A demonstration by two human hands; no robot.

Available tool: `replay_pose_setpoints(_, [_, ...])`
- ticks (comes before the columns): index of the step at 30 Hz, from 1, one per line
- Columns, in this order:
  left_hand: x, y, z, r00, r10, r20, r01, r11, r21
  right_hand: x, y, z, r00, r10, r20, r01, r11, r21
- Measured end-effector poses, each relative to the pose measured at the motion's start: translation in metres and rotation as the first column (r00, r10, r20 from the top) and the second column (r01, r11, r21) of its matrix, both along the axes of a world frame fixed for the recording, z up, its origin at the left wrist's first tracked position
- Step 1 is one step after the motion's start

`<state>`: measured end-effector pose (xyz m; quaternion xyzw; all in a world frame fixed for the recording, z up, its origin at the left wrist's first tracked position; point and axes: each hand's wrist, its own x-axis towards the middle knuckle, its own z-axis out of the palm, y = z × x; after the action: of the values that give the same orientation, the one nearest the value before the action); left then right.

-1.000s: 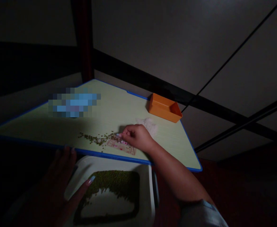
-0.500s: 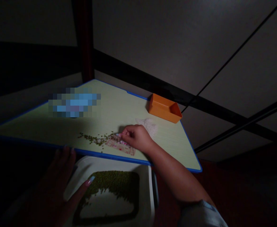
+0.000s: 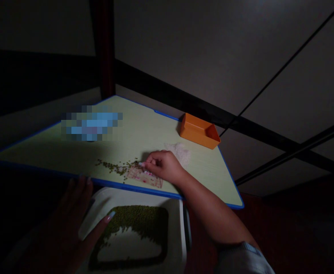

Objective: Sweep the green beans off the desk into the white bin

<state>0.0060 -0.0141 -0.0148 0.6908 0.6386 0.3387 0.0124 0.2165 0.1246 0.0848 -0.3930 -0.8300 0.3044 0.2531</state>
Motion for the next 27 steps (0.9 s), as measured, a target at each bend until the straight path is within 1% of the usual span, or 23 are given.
replay_pose_setpoints(5, [-0.0007, -0.0009, -0.0017, 1.0, 0.002, 0.003, -0.002, 1.0, 0.028, 0.0038, -0.0018, 0.0023, 0.999, 0.012, -0.032, -0.013, 1.0, -0.013])
replay_pose_setpoints(10, [-0.001, -0.0022, -0.003, 1.0, -0.004, 0.011, 0.003, 0.999, 0.04, 0.0031, -0.004, 0.0045, 0.998, 0.051, -0.023, -0.051, 0.999, 0.007])
replay_pose_setpoints(20, [-0.0012, -0.0014, -0.0023, 1.0, 0.002, 0.021, -0.002, 1.0, 0.015, 0.0019, -0.005, 0.0032, 0.998, 0.063, 0.006, -0.063, 0.998, -0.017])
replay_pose_setpoints(23, [-0.0016, -0.0021, -0.0031, 1.0, 0.005, 0.019, -0.005, 1.0, 0.009, 0.0028, -0.0042, 0.0033, 0.999, 0.05, 0.013, -0.05, 0.999, 0.005])
replay_pose_setpoints(27, [-0.0009, -0.0019, -0.0019, 1.0, 0.001, 0.014, -0.001, 1.0, 0.022, 0.0027, -0.0035, 0.0036, 0.999, 0.0, 0.036, -0.001, 1.0, 0.011])
